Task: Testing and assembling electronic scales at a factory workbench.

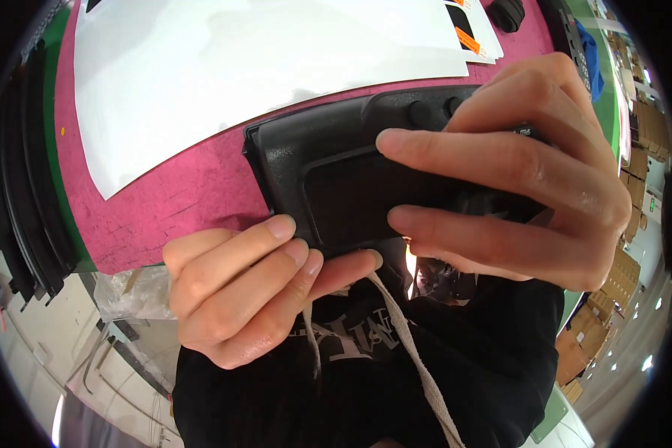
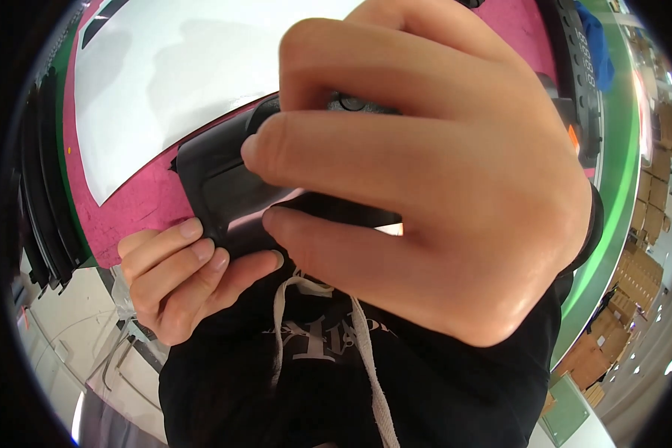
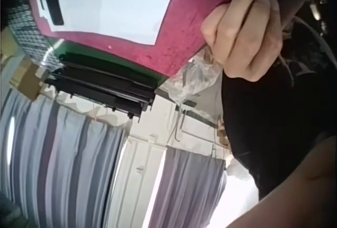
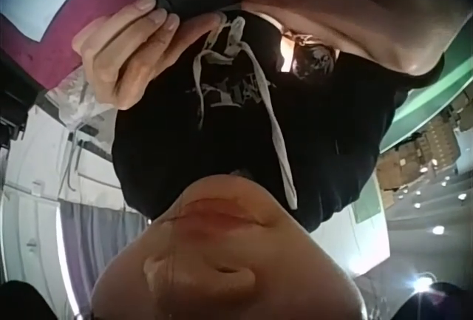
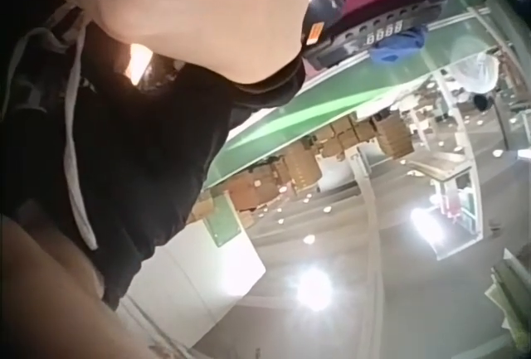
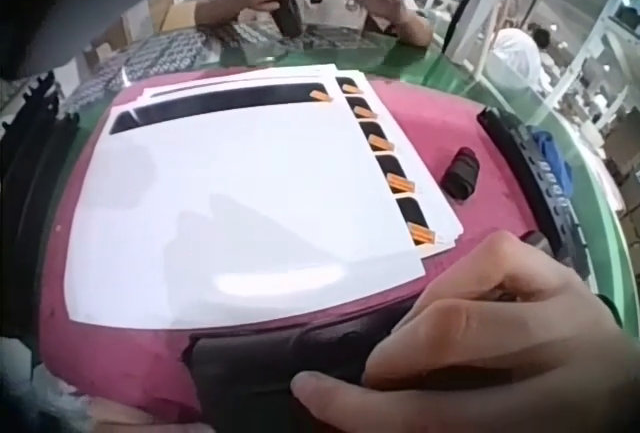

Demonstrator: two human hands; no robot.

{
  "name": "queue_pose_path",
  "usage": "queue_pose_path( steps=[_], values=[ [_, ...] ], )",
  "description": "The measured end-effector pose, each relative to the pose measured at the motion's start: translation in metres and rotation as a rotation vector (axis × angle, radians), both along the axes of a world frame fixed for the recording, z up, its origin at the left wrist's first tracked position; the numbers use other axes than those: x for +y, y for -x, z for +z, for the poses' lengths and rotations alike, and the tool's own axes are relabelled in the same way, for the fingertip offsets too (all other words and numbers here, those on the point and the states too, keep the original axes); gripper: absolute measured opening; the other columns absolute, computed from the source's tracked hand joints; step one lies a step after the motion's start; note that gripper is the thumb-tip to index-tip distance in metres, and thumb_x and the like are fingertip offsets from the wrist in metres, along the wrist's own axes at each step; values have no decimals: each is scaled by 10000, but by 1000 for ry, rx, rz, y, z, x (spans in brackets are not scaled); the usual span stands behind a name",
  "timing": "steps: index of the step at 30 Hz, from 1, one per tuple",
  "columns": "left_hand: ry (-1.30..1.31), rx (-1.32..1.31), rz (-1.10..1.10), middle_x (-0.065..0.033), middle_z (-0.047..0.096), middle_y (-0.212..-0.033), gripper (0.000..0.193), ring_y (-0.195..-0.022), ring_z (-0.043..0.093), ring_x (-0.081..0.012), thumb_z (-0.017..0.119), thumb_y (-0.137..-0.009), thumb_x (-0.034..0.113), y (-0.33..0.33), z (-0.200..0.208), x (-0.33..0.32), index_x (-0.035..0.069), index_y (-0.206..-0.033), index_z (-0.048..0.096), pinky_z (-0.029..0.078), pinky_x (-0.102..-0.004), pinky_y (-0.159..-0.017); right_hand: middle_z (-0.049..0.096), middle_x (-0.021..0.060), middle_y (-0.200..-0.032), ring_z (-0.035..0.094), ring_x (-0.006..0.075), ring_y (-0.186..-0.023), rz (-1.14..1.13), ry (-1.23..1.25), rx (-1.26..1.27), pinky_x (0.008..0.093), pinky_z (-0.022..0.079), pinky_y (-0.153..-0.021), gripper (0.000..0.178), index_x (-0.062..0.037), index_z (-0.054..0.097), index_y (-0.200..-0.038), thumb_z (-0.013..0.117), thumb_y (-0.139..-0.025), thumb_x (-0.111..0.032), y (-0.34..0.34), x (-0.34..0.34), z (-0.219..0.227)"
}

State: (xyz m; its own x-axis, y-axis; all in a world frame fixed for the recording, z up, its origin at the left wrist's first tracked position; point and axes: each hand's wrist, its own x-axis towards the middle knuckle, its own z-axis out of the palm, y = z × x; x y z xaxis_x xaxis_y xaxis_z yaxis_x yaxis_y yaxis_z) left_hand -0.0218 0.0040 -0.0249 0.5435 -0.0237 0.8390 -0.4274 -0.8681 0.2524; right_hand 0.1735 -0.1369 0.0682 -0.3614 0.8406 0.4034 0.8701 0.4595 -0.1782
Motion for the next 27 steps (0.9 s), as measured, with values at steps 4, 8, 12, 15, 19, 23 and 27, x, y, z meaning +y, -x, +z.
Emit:
queue_pose_path(
  steps=[4,8,12,15,19,23,27],
  values=[
    [-8,1,-3,-36,581,-826,458,-757,618,-212,916,-541,273,-1,2,0,64,-805,605,393,-261,-511,687,164,-955,549,196,-696,5,-7,-14,301,397,-590,334,-76,732,-783,728,-515,-276,-1,-2,3],
    [-22,10,9,-37,583,-826,458,-755,619,-214,915,-538,273,0,2,0,64,-800,604,397,-266,-513,686,166,-955,548,196,-692,9,-21,-17,302,396,-590,341,-73,731,-785,726,-514,-280,2,1,0],
    [-37,6,29,-38,582,-820,456,-743,620,-215,915,-535,278,1,1,1,65,-795,607,399,-270,-514,684,159,-952,550,197,-697,-8,-54,38,304,396,-591,336,-77,729,-786,727,-515,-276,4,0,-7],
    [-11,-11,9,-31,581,-820,454,-743,620,-198,921,-522,264,-3,2,-1,68,-803,624,403,-246,-504,683,154,-949,552,198,-700,-48,-62,59,306,396,-592,333,-79,727,-787,728,-515,-273,6,-5,-6],
    [17,-8,11,-18,580,-828,458,-754,621,-164,936,-498,230,-2,3,1,72,-823,655,411,-195,-484,682,148,-945,554,199,-705,-69,-83,102,308,396,-593,330,-83,725,-787,729,-515,-269,7,-4,-8],
    [10,-11,15,-17,580,-828,462,-752,621,-163,937,-493,229,-2,3,1,73,-826,656,409,-196,-485,681,142,-942,556,200,-709,-85,-100,143,310,397,-593,326,-87,723,-788,730,-515,-265,8,-4,-11],
    [20,-12,19,-15,581,-832,460,-749,620,-161,936,-494,224,-3,1,-2,76,-828,656,408,-201,-491,679,135,-938,558,200,-713,-101,-115,179,312,397,-594,322,-90,721,-789,732,-515,-261,7,-4,-14]
  ],
)
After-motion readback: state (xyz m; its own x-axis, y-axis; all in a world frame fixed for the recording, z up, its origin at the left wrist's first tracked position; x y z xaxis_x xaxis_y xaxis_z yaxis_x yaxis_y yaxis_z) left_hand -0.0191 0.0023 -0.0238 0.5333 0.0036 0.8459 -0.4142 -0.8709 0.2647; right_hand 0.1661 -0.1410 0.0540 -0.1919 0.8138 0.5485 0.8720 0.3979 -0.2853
